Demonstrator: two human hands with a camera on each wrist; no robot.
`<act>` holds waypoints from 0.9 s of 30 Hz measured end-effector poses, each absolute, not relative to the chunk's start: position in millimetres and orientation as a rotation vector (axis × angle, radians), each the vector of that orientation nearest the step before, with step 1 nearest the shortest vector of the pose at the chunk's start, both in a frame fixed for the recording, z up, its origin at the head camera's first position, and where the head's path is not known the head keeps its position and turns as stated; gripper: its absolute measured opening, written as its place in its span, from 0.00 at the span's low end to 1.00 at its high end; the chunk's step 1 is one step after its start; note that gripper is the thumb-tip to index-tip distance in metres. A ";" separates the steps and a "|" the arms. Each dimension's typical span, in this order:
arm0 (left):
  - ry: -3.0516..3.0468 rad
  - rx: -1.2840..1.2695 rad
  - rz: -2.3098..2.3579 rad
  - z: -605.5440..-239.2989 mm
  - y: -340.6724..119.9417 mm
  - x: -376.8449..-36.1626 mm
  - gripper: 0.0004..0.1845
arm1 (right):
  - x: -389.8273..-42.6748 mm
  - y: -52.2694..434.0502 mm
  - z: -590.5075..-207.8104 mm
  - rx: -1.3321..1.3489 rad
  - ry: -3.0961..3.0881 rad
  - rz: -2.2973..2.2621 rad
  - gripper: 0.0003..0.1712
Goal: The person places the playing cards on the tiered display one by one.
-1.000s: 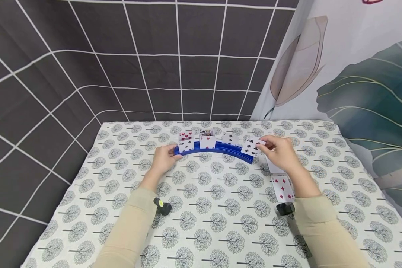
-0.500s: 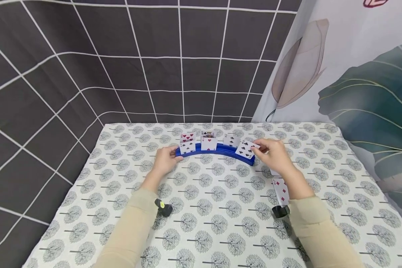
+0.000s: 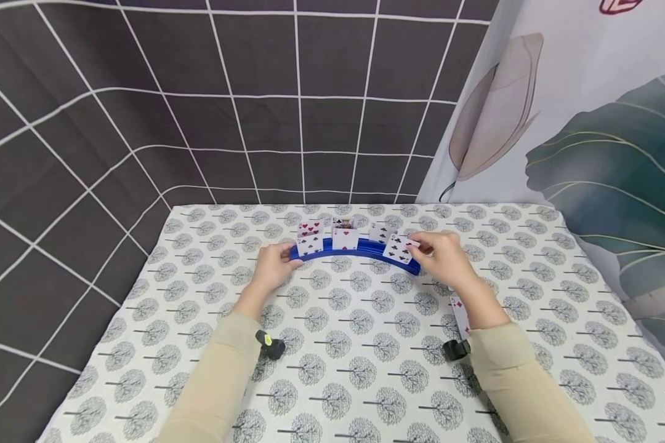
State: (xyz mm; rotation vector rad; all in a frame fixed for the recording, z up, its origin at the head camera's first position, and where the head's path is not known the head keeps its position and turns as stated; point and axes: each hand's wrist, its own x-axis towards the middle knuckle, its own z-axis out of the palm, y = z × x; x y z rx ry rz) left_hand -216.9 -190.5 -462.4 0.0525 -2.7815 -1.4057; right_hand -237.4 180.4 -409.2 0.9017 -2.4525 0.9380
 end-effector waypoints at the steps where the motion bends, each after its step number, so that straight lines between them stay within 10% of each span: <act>1: -2.782 0.056 -1.408 -462.4 -190.5 -216.6 0.29 | -237.7 180.0 -410.3 0.896 -2.457 0.926 0.09; 27: -2.763 0.024 -1.408 -464.1 -191.2 -216.4 0.29 | -240.3 159.9 -414.9 0.844 -2.498 0.823 0.11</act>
